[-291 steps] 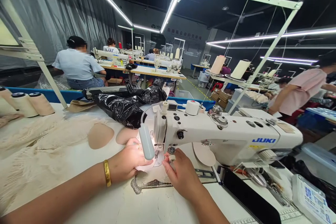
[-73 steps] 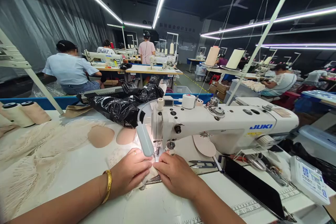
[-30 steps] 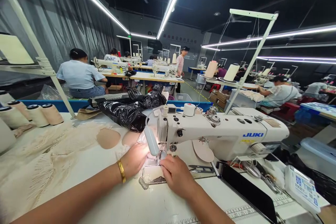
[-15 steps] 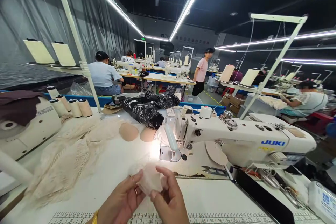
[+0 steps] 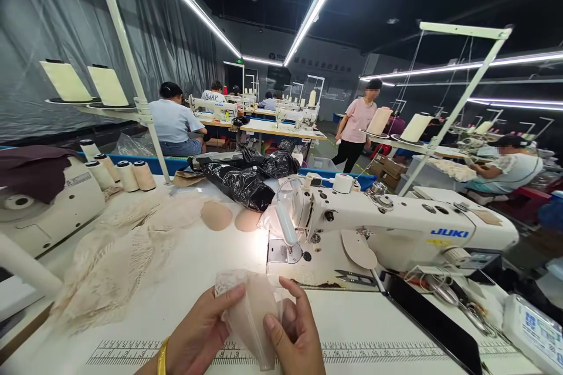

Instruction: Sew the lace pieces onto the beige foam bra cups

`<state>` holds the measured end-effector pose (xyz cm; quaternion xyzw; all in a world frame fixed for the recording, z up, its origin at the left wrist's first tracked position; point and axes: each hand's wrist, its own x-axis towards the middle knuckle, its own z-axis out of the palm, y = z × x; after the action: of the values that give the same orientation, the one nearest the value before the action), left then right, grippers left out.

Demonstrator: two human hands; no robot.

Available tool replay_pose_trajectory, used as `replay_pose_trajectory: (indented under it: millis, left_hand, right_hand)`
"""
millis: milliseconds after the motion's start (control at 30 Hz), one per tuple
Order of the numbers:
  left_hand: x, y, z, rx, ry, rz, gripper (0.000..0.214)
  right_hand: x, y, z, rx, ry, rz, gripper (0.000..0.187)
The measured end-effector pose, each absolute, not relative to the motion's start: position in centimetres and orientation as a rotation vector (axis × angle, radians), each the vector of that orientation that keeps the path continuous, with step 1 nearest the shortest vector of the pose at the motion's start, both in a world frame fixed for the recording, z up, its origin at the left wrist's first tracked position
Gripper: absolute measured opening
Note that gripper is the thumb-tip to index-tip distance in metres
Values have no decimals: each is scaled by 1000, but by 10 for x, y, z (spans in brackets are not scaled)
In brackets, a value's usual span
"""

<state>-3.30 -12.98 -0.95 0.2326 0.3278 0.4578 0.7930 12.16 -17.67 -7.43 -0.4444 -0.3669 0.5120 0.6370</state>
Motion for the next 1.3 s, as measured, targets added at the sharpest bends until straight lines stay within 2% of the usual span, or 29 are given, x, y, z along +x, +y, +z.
replay_pose_trajectory:
  millis: [233, 500, 867, 1033, 1200, 1233, 1300]
  left_hand:
    - [-32, -131, -5, 336, 787, 949, 35]
    - [-32, -129, -9, 482, 761, 938, 35]
    - [-26, -125, -6, 572, 765, 939, 48]
    - [-25, -122, -7, 638, 745, 913, 44]
    - [-32, -110, 8, 747, 669, 825, 37]
    - [-35, -106, 16, 836, 615, 771, 39]
    - [-39, -96, 31, 1121, 504, 598, 39]
  right_hand:
    - [125, -178, -77, -1038, -820, 1187, 71]
    - [124, -177, -73, -1001, -760, 1235, 71]
    - [126, -175, -81, -1010, -759, 1242, 69]
    - [125, -175, -82, -999, -755, 1251, 67]
    - [141, -182, -87, -1003, -998, 1276, 93]
    - [149, -180, -85, -1046, -1110, 1227, 92]
    - [170, -171, -78, -1136, -1447, 969, 76]
